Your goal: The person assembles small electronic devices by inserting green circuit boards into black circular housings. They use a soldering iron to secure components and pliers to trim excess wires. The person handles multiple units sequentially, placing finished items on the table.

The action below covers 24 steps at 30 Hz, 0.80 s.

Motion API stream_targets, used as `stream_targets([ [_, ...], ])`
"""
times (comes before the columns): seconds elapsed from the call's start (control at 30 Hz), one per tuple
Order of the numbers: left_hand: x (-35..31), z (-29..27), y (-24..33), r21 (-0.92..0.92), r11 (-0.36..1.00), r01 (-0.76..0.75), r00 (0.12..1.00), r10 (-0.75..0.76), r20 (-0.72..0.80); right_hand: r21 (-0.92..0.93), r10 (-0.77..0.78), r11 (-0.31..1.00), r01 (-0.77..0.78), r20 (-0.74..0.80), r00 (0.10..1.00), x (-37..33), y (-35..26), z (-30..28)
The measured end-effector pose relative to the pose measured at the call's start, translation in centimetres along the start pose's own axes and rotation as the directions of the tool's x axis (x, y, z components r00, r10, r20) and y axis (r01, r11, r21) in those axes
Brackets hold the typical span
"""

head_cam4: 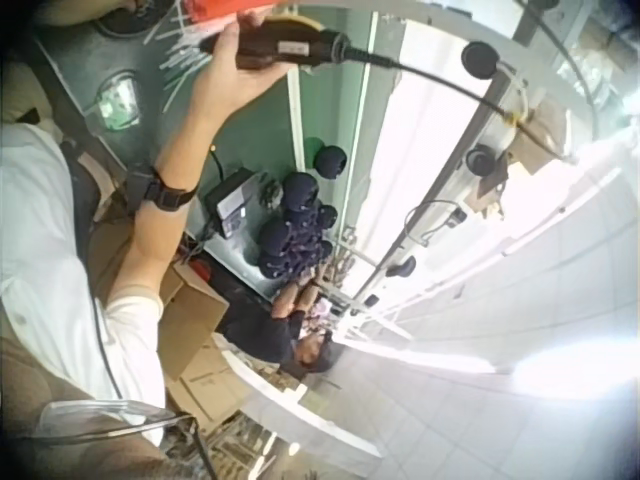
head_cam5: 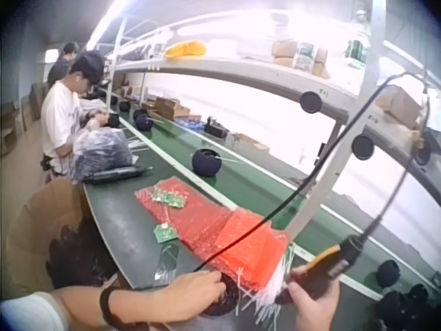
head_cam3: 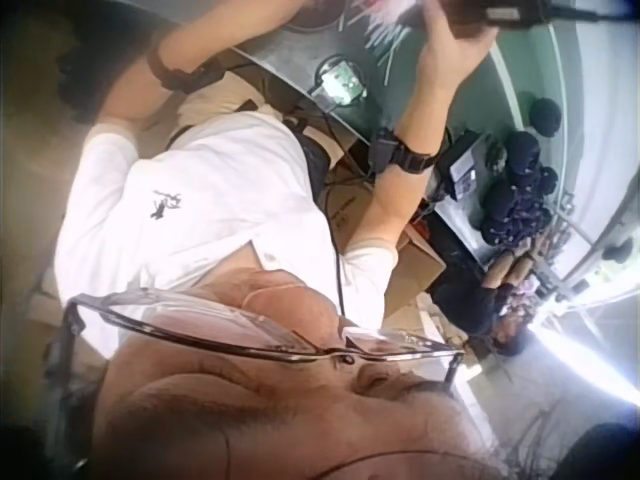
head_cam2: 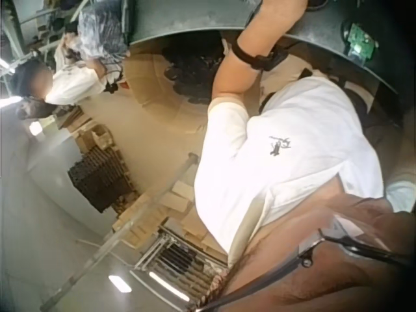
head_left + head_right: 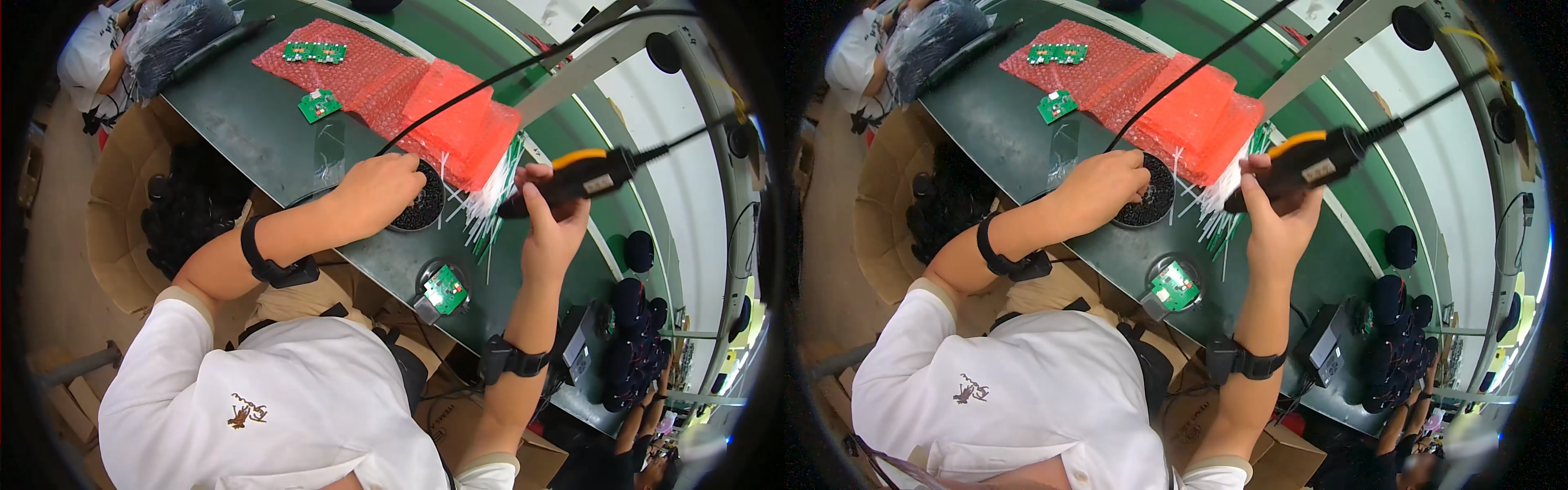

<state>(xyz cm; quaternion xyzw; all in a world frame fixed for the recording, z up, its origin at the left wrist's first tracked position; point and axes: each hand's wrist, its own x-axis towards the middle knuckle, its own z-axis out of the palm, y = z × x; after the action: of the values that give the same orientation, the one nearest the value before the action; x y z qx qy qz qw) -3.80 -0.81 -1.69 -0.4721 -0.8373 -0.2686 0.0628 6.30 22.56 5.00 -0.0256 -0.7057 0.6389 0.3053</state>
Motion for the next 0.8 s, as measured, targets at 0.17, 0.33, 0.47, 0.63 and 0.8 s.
stream_targets([
  [0.17,-0.2,0.5,-0.1,-0.003,1.000,-0.010,1.000,0.010,-0.017,0.109,0.078,0.990,-0.085,0.064,0.995,-2.7,-3.3,0.3],
  [0.33,-0.2,0.8,-0.6,-0.070,0.997,-0.029,0.995,0.023,-0.096,0.124,0.111,0.985,-0.120,0.078,0.991,-4.3,-5.2,0.6],
  [0.47,0.1,0.9,-0.7,-0.148,0.989,-0.013,0.986,-0.013,-0.168,0.297,0.064,0.949,-0.109,0.158,0.985,-4.5,-5.3,0.6],
  [0.63,-0.1,-1.6,1.8,-0.472,0.881,0.045,0.994,-0.088,-0.069,0.221,0.029,0.974,-0.046,0.078,0.996,-4.9,-5.2,0.7],
  [0.8,-1.8,-1.0,4.4,-0.703,0.696,0.148,0.988,-0.070,0.140,0.298,0.038,0.954,-0.031,-0.017,0.999,-5.9,-5.7,1.5],
])
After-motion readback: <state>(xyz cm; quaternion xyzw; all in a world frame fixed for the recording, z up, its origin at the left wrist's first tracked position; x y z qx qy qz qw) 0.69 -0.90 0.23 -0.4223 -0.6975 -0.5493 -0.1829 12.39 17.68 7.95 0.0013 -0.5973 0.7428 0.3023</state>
